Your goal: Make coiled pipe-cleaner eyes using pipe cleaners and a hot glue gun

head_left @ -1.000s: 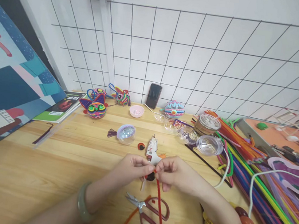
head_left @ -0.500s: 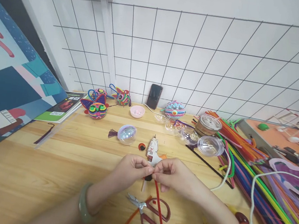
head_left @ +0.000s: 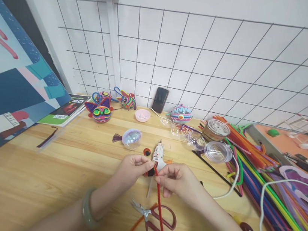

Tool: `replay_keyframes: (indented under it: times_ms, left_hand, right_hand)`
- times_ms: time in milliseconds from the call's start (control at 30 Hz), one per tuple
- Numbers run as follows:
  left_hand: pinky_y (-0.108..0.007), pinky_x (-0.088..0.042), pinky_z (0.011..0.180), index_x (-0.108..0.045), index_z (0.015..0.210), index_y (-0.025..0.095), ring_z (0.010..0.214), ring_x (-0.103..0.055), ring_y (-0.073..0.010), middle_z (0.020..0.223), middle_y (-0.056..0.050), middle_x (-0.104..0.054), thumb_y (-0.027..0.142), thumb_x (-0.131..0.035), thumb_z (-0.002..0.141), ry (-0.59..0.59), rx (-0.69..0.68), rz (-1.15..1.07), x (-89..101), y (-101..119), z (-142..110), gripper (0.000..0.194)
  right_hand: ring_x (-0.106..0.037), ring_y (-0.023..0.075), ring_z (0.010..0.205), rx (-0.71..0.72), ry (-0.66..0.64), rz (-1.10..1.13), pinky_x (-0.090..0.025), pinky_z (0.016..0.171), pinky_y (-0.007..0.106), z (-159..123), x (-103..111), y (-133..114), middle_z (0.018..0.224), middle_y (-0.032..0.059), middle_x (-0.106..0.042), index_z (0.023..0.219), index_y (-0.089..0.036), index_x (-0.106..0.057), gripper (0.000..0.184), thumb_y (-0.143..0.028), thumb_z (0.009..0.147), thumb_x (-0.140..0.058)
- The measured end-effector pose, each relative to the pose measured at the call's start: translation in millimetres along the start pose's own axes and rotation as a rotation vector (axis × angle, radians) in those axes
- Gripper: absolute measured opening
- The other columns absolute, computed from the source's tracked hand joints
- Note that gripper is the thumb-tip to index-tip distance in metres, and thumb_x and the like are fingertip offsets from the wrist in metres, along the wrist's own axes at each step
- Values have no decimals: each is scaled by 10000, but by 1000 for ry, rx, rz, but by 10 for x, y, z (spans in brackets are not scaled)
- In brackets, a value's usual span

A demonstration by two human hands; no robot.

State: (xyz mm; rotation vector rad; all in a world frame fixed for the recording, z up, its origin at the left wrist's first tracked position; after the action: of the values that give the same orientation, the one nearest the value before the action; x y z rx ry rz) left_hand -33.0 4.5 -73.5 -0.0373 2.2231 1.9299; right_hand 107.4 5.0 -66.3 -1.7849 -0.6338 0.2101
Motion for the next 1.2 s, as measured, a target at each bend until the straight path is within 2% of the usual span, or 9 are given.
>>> replay_keyframes:
  times_ms: [233,300,400,500,800,933,1033,1133,1200]
  left_hand:
    - [-216,-383,541,-651,555,144,507,-493,-99,523,-3,-612,343,-693,609,46,-4,4,13,-5,2,210]
    - [-219,-382,535,-652,552,143,502,-491,-100,521,-5,-612,344,-697,601,70,-12,4,26,-2,12,212]
    - [-221,-383,537,-656,563,138,509,-497,-103,535,-10,-621,346,-694,601,76,-19,-7,28,0,13,215]
    - [-219,-390,545,-662,576,135,526,-512,-107,553,-13,-630,340,-694,602,64,-1,-25,10,-15,-8,209]
    - [-221,-397,514,-646,516,141,485,-514,-110,496,-10,-619,305,-706,575,78,53,-49,-32,-80,-28,184]
    - [-218,-388,511,-658,546,144,486,-509,-106,509,-4,-625,309,-698,584,101,32,-7,3,-52,-6,173]
    - [-218,-386,515,-661,555,143,492,-509,-106,521,-9,-632,310,-697,588,147,10,21,63,-11,14,175]
    - [-220,-394,524,-666,569,139,501,-517,-109,533,-21,-640,327,-689,605,157,-7,24,103,23,29,193]
    - [-223,-396,529,-673,586,136,509,-524,-114,546,-30,-645,340,-678,622,140,-21,30,110,37,32,208]
  right_hand:
    - [-498,76,410,59,40,-31,-388,419,192,37,-24,42,505,-49,-521,663,-155,-554,207,-345,697,-628]
    - [-519,98,504,182,124,-117,-410,473,207,17,-5,11,588,-28,-543,694,-169,-543,178,-322,706,-631]
    - [-509,129,617,432,243,-377,-414,569,237,-79,-29,-102,664,-5,-539,759,-188,-566,74,-246,747,-610]
    - [-506,138,634,582,255,-549,-411,595,255,-161,-114,-175,722,20,-532,872,-202,-614,97,-190,800,-550]
    - [-535,158,662,689,302,-788,-432,603,262,-114,-219,-62,745,67,-564,818,-171,-615,202,-170,865,-419]
    - [-532,158,686,653,209,-768,-423,615,258,-122,-188,-115,753,51,-566,787,-184,-590,169,-163,858,-438]
    - [-536,144,708,570,79,-669,-420,639,240,-165,-142,-191,771,28,-578,781,-195,-585,136,-179,851,-469]
    - [-529,115,640,436,-203,-589,-412,593,201,-251,-156,-219,726,8,-581,754,-187,-615,180,-262,854,-485]
    - [-501,96,544,316,-453,-513,-393,524,182,-336,-194,-204,617,-6,-563,679,-174,-634,333,-346,877,-429]
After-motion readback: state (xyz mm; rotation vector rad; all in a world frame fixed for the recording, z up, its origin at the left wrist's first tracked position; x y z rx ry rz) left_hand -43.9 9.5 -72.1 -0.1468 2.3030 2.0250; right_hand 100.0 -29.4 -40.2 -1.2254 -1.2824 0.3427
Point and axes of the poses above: each hand's wrist, its own z-axis towards the middle knuckle, its own x-axis out of the back of the hand, y = z × x, the point moved 4 cm from there along z, towards the middle knuckle
